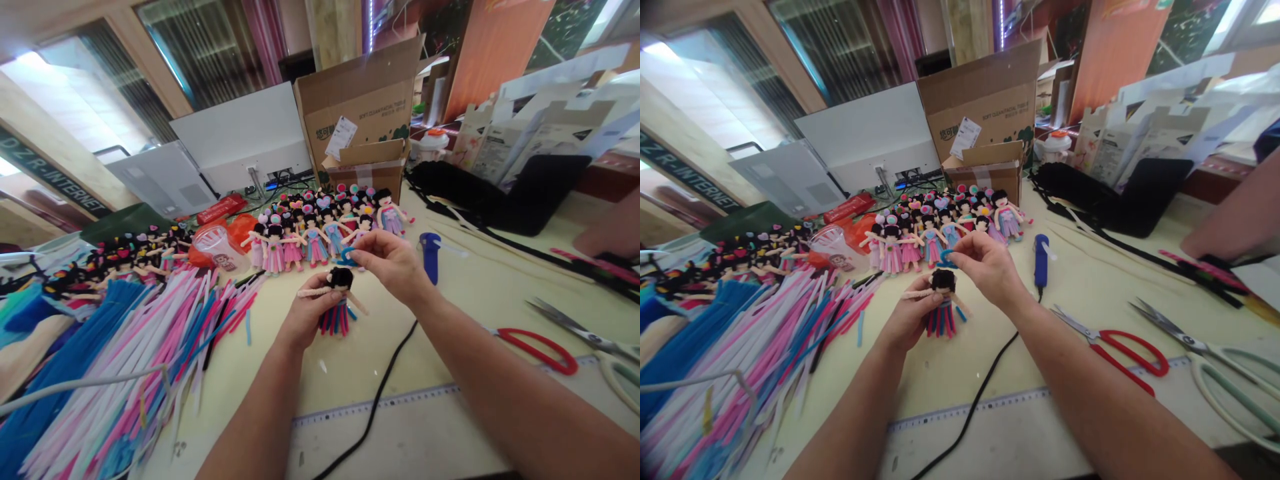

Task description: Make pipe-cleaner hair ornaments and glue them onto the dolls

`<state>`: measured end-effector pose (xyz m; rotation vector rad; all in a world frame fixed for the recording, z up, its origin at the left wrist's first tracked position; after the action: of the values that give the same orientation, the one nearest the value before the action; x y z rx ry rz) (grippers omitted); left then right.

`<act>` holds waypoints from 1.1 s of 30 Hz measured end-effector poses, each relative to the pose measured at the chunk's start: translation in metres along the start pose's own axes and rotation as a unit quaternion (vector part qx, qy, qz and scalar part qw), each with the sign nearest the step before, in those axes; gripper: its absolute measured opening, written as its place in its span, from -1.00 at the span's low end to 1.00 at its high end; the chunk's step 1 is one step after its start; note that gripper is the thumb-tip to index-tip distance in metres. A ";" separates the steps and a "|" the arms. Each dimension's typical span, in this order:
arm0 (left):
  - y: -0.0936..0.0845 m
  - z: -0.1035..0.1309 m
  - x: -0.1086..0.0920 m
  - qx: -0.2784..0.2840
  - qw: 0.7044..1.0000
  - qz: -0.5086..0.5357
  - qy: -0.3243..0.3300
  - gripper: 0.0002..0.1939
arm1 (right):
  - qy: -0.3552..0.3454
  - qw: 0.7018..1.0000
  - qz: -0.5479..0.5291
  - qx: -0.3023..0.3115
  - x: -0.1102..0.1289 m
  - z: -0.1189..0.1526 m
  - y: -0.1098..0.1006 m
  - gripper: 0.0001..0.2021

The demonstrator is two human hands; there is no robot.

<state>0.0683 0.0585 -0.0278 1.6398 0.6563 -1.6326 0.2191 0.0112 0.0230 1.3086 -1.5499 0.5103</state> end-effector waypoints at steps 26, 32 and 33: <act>0.001 -0.001 0.002 0.018 1.000 0.001 0.006 -0.60 | -0.003 0.998 0.061 0.030 0.001 0.004 0.006 -0.84; 0.001 -0.001 0.002 0.017 1.000 0.003 0.002 -0.60 | -0.007 0.996 0.078 0.036 0.002 0.005 0.006 -0.84; 0.001 -0.001 0.002 0.017 1.000 0.003 0.002 -0.61 | -0.008 0.996 0.080 0.035 0.002 0.005 0.006 -0.85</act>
<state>0.0698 0.0579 -0.0295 1.6683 0.6278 -1.6451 0.2121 0.0083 0.0242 1.2480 -1.6716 0.6620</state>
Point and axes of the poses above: each hand's wrist, its own z-axis away from the middle knuckle, its own y-axis out of the palm, x = y × z, the point moved 5 cm from there along -z, towards the middle knuckle, and after that the axes turned 10 degrees about -z, right-handed, at the moved point
